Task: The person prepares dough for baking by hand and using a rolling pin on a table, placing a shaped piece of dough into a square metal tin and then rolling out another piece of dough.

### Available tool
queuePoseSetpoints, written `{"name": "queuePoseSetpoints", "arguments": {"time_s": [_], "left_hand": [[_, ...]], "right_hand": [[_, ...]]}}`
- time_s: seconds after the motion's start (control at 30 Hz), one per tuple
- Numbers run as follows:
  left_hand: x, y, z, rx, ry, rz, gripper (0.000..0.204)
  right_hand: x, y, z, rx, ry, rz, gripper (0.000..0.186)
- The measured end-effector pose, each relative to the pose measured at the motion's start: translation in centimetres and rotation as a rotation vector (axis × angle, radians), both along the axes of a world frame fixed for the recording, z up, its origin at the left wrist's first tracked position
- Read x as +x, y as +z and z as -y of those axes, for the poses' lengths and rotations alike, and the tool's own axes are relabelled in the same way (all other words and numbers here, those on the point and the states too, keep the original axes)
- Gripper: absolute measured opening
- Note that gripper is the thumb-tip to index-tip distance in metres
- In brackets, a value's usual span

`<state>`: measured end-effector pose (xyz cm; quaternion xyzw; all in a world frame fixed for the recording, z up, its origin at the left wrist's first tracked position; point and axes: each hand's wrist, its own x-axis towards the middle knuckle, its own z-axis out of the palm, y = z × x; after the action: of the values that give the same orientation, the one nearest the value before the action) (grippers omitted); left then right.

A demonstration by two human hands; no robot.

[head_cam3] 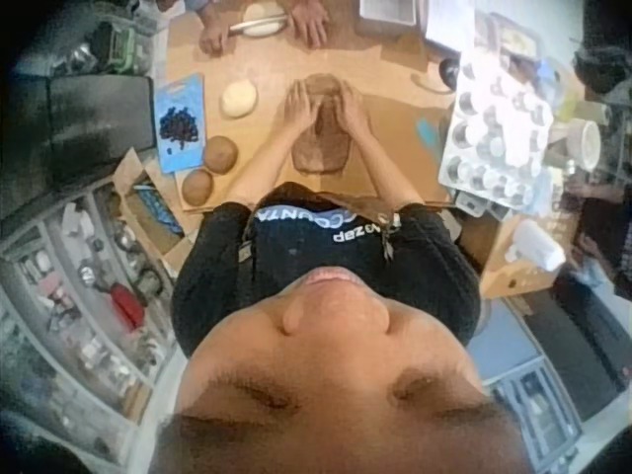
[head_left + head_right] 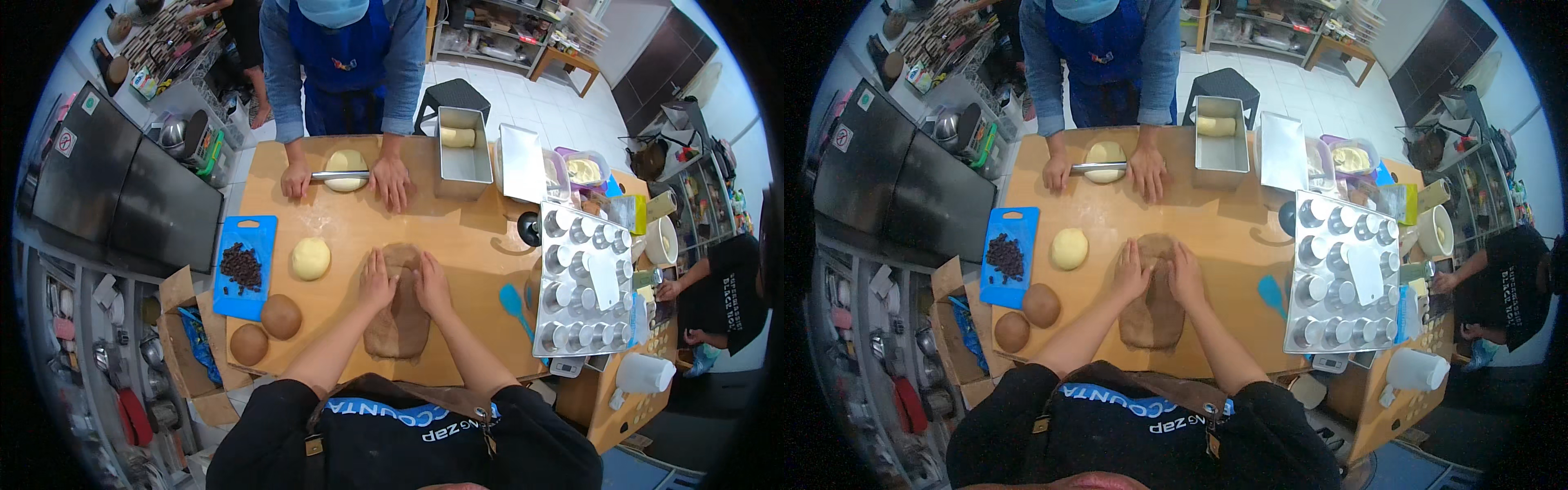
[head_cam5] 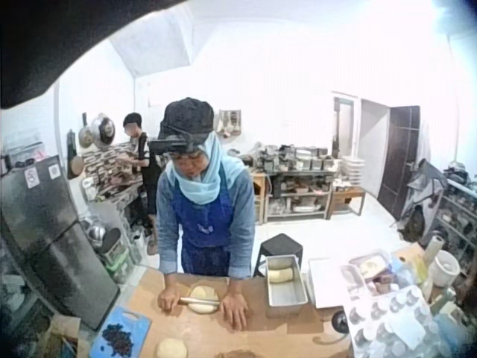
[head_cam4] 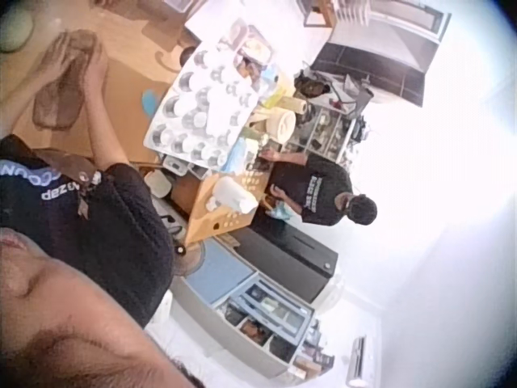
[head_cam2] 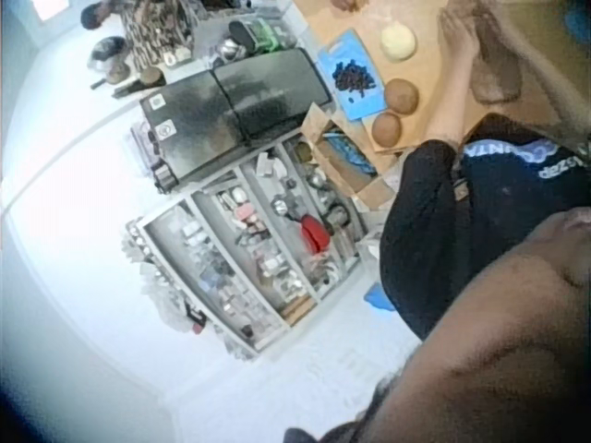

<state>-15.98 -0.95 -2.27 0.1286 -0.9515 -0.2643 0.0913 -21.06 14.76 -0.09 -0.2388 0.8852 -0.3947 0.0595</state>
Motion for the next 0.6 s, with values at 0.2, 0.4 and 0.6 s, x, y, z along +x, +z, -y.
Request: {"name": "queuePoseSetpoints", "arguments": {"time_s": [0.2,0.4,0.6], "left_hand": [[-5.2,0.7,1.1,0.118,0.067,0.293,0.054],[-5.9,0.4,3.1,0.445,0.027,0.312,0.033],[-7.1,0.8,4.5,0.48,0.105,0.153,0.03]], "right_hand": [[-4.5,-1.7,2.1,0.123,-0.166,0.017,0.045],[-5.7,-1.5,0.3,0.141,-0.083,0.159,0.032],[-7.8,-2.2,0.2,-0.15,-0.218,0.271,0.026]]}}
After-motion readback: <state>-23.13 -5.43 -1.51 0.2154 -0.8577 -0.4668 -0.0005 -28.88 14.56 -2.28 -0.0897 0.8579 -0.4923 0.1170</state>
